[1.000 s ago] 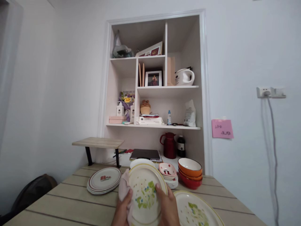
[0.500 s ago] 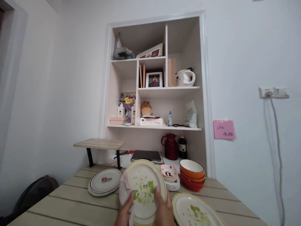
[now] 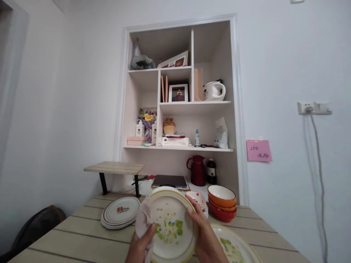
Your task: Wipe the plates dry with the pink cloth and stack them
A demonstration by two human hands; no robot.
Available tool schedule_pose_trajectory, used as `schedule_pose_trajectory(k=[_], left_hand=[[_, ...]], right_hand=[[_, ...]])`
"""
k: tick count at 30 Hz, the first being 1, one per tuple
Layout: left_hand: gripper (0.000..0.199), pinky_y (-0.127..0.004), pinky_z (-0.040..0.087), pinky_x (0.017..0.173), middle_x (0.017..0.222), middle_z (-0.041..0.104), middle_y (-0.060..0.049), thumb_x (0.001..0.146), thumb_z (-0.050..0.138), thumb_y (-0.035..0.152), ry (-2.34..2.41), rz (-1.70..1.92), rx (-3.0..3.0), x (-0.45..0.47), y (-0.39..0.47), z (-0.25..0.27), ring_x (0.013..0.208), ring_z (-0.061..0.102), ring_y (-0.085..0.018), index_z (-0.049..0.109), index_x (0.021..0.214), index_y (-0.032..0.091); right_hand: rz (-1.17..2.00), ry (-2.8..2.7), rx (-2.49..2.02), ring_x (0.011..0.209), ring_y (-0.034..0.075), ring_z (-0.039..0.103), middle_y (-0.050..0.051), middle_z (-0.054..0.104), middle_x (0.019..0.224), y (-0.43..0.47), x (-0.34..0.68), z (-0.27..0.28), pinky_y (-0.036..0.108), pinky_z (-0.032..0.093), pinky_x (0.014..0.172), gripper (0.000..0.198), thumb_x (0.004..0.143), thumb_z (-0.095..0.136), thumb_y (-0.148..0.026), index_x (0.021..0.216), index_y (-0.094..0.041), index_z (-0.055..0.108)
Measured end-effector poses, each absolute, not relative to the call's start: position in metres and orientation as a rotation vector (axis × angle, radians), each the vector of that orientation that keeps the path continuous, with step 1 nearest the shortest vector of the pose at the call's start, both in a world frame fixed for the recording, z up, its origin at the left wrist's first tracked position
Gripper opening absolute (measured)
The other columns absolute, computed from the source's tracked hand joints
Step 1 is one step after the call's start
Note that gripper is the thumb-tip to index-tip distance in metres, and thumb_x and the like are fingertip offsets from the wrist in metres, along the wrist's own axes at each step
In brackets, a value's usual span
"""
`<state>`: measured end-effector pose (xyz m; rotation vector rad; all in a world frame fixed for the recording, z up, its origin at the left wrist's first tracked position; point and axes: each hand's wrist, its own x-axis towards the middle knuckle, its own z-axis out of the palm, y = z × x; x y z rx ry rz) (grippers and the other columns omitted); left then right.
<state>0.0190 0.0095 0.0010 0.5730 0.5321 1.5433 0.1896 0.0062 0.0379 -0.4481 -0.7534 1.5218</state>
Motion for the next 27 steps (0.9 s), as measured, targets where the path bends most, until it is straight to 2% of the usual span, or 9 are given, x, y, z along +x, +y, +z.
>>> schedule_pose_trajectory(k=[6, 14, 22, 27], left_hand=[[0.074, -0.048, 0.054, 0.088, 0.085, 0.077, -0.017, 0.053, 0.087, 0.028, 0.575, 1.536, 0.570, 0.017, 0.018, -0.004, 0.099, 0.069, -0.039, 0.063, 0.120, 0.007], [0.077, -0.047, 0.055, 0.087, 0.096, 0.077, -0.017, 0.061, 0.084, 0.030, 0.553, 1.552, 0.490, 0.016, 0.029, -0.009, 0.101, 0.069, -0.037, 0.055, 0.130, 0.011], [0.077, -0.045, 0.054, 0.091, 0.107, 0.075, -0.013, 0.070, 0.077, 0.023, 0.452, 1.589, 0.440, 0.025, 0.009, 0.013, 0.103, 0.069, -0.032, 0.045, 0.140, 0.023], [0.077, -0.045, 0.055, 0.090, 0.096, 0.078, -0.013, 0.068, 0.077, 0.018, 0.534, 1.640, 0.377, 0.034, 0.012, 0.006, 0.102, 0.069, -0.033, 0.046, 0.139, 0.018]], right_hand=[[1.497, -0.773, -0.492, 0.094, 0.028, 0.071, 0.012, 0.076, 0.104, 0.011, 0.180, 0.031, 0.043, 0.052, 0.090, 0.074, 0.073, 0.077, -0.033, 0.139, -0.019, 0.047], [1.349, -0.589, -0.525, 0.091, 0.032, 0.072, 0.010, 0.077, 0.098, 0.018, 0.155, 0.012, 0.047, 0.056, 0.083, 0.086, 0.067, 0.080, -0.038, 0.142, -0.020, 0.041], [1.306, -0.512, -0.480, 0.092, 0.030, 0.072, 0.005, 0.078, 0.096, 0.019, 0.142, 0.001, 0.048, 0.057, 0.084, 0.083, 0.067, 0.079, -0.042, 0.140, -0.025, 0.043], [1.342, -0.443, -0.497, 0.100, 0.035, 0.069, 0.009, 0.078, 0.096, 0.025, 0.137, -0.013, 0.055, 0.055, 0.084, 0.083, 0.068, 0.077, -0.049, 0.140, -0.023, 0.044]])
